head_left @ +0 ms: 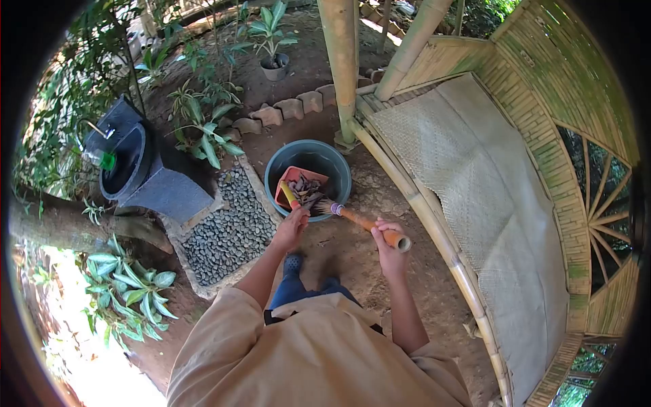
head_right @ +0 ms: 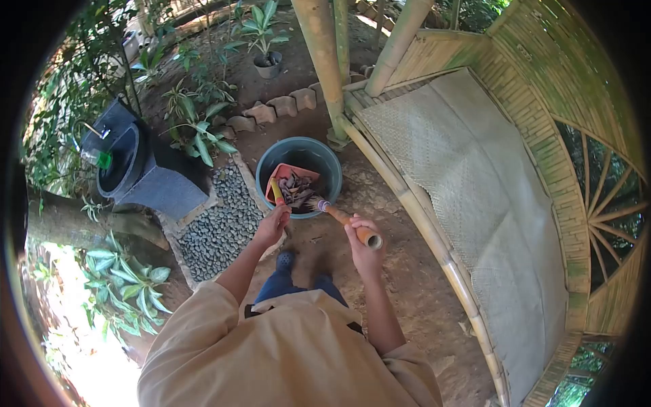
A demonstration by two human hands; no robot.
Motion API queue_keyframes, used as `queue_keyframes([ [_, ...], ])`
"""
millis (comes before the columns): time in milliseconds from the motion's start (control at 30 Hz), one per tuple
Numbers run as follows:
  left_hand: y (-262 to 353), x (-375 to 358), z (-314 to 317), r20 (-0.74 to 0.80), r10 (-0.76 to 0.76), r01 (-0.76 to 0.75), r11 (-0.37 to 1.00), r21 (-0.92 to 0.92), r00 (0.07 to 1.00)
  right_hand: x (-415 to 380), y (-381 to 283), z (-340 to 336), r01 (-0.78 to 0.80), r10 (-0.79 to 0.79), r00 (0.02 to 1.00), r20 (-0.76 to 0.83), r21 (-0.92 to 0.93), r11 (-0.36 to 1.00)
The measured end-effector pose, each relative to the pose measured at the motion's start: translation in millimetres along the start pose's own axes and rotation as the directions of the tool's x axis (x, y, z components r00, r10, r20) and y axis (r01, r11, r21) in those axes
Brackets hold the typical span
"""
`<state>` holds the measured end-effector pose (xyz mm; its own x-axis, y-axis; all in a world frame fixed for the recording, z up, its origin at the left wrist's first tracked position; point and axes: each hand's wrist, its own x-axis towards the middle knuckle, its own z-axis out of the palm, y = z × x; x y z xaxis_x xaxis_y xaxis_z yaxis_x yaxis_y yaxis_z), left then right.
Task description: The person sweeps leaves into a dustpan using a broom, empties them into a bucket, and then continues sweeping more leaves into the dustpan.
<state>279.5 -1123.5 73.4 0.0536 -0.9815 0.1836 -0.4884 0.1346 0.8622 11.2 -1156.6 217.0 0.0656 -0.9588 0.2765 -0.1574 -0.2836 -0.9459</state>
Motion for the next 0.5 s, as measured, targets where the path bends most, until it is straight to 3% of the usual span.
queue_keyframes([
  [133,-23,13,-11,-0.050,0.132,-0.126,0.987,0.102,0.990,8,1,25,-0.032,0.030,0.999,-0.041,-0.042,0.999],
  [233,-43,17,-21,0.015,0.059,-0.059,0.998,-0.024,0.998,6,4,39,-0.043,0.040,0.998,-0.038,-0.079,0.996],
  [433,-74,17,-31,-0.002,-0.258,0.257,0.965,0.050,0.966,-13,10,61,-0.086,0.076,0.992,-0.100,-0.108,0.990],
  [500,-80,19,-34,-0.059,-0.176,0.177,0.984,0.009,0.983,-16,6,67,-0.120,0.107,0.984,-0.143,-0.082,0.989],
])
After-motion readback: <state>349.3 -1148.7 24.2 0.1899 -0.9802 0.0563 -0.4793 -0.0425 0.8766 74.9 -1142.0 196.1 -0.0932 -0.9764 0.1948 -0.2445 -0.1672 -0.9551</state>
